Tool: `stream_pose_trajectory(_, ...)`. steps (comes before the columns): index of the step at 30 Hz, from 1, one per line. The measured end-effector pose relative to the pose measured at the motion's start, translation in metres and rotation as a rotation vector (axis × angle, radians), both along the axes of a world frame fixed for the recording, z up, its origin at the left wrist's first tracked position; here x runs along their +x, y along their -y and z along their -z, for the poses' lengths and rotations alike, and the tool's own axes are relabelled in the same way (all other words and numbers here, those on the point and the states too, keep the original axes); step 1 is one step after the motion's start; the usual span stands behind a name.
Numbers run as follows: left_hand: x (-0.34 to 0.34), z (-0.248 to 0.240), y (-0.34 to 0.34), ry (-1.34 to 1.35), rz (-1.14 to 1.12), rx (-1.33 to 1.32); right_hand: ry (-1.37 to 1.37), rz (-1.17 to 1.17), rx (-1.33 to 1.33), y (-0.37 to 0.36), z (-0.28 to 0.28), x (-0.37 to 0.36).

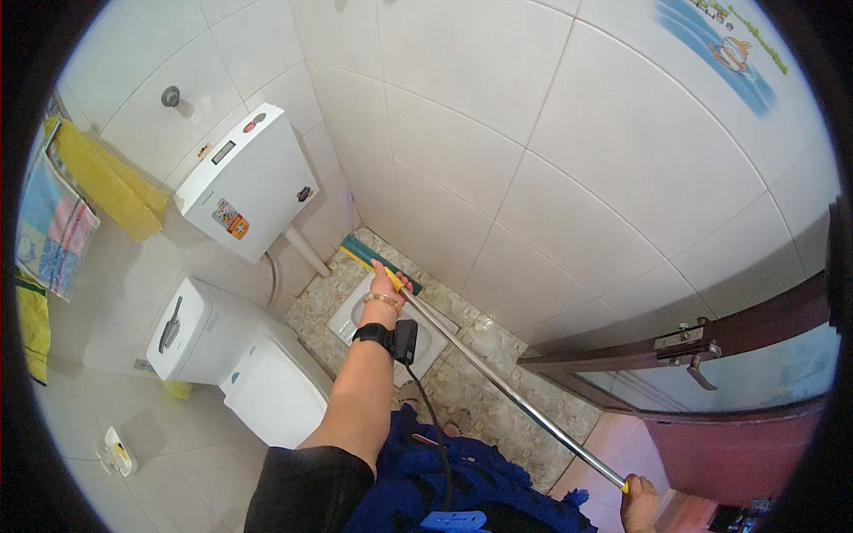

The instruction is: Cleaning a bathroom floor and a squat toilet using a spray bottle and a cleaning brush on a pole.

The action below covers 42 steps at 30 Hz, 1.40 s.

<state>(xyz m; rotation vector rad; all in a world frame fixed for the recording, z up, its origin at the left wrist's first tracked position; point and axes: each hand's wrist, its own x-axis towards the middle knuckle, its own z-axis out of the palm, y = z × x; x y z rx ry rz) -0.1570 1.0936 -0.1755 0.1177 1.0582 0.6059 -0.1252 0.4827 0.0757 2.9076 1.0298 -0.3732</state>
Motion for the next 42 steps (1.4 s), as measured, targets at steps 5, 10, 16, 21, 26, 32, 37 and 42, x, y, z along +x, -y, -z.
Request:
stream_pose_trajectory(5, -0.009, -0.013, 0.009, 0.221, -0.054, 0.039, -0.158, 0.170, -0.095, 0.016, 0.025, 0.005)
stream_pose_trajectory(10, -0.010, -0.043, 0.015, 0.328, -0.097, 0.122, -0.470, 0.153, -0.191, 0.026, 0.053, 0.000)
stream_pose_trajectory(16, -0.020, -0.052, 0.013, 0.482, -0.006, 0.257, -0.595, 0.241, -0.209, 0.038, 0.077, -0.003)
stream_pose_trajectory(21, -0.013, -0.062, 0.011, 0.431, -0.031, 0.240, -0.566, 0.215, -0.188, 0.033, 0.077, -0.001)
stream_pose_trajectory(26, -0.005, -0.071, 0.011, 0.419, -0.038, 0.206, -0.614, 0.169, -0.077, 0.058, 0.096, 0.004)
stream_pose_trajectory(32, -0.014, -0.055, -0.009, 0.443, 0.037, 0.336, -0.682, 0.192, -0.100, 0.039, 0.087, 0.016)
stream_pose_trajectory(37, 0.002, -0.078, -0.003, 0.276, 0.007, 0.288, -0.735, 0.323, -0.362, 0.028, 0.072, 0.021)
stream_pose_trajectory(42, 0.000, -0.066, -0.006, 0.285, 0.041, 0.288, -0.521, 0.267, -0.362, 0.037, 0.071, 0.023)
